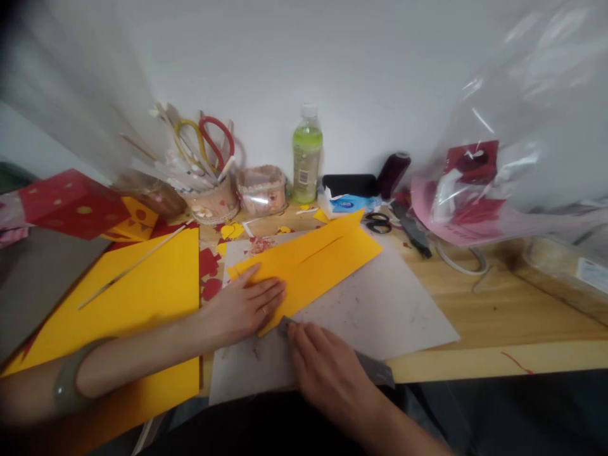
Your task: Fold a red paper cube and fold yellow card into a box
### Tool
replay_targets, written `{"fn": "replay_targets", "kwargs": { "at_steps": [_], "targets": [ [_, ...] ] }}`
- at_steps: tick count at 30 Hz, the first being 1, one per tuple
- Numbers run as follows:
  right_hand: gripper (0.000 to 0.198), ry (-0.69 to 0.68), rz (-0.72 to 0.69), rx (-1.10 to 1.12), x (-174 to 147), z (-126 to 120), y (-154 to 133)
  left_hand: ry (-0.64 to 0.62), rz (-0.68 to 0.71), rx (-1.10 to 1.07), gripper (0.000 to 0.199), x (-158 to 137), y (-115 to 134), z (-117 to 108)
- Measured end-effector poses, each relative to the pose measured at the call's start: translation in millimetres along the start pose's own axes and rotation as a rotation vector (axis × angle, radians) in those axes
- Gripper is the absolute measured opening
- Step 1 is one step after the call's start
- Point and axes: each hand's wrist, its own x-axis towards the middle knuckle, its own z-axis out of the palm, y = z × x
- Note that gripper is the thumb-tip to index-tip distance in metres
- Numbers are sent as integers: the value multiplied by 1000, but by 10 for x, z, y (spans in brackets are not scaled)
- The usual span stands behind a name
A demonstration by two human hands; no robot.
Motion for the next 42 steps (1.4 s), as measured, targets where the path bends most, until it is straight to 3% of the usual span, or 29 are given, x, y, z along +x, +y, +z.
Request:
{"fn": "replay_targets", "kwargs": {
  "at_steps": [3,6,8,13,15,17,21,24,27,30,33,35,38,42],
  "targets": [
    [37,-21,-38,236,9,-66,-79,18,-19,-6,31,-9,12,38],
    [37,-29,-90,347,-144,-150,55,63,-50,-15,31,-11,12,52],
    [38,-5,-72,235,-367,-189,340,77,-51,-3,32,-19,0,28],
    [32,-12,263,-140,-972,-210,1385,280,-76,23,30,-56,-105,-149],
    [32,-34,312,-182,-1032,-196,1651,337,-168,-6,31,-41,-178,-244],
    [31,-29,329,-181,-939,-162,1737,313,-280,-84,32,6,-264,-333],
    [28,16,264,-61,-436,-19,1516,102,-485,-414,43,170,-449,-423],
    [50,-206,138,157,1,116,1292,-72,-617,-609,47,287,-576,-396],
    [69,-284,74,210,322,222,1203,-99,-620,-726,47,348,-671,-334],
    [67,-282,64,198,467,243,1202,-53,-656,-808,44,347,-722,-281],
    [35,-240,61,157,417,151,1147,-9,-706,-806,41,313,-743,-239],
    [19,-142,5,95,269,54,1055,3,-725,-795,41,286,-755,-211],
    [36,27,-117,11,-61,-65,887,5,-729,-793,41,260,-781,-170],
    [45,-19,-165,-16,-420,-102,708,15,-721,-788,41,261,-815,-143]
  ]
}}
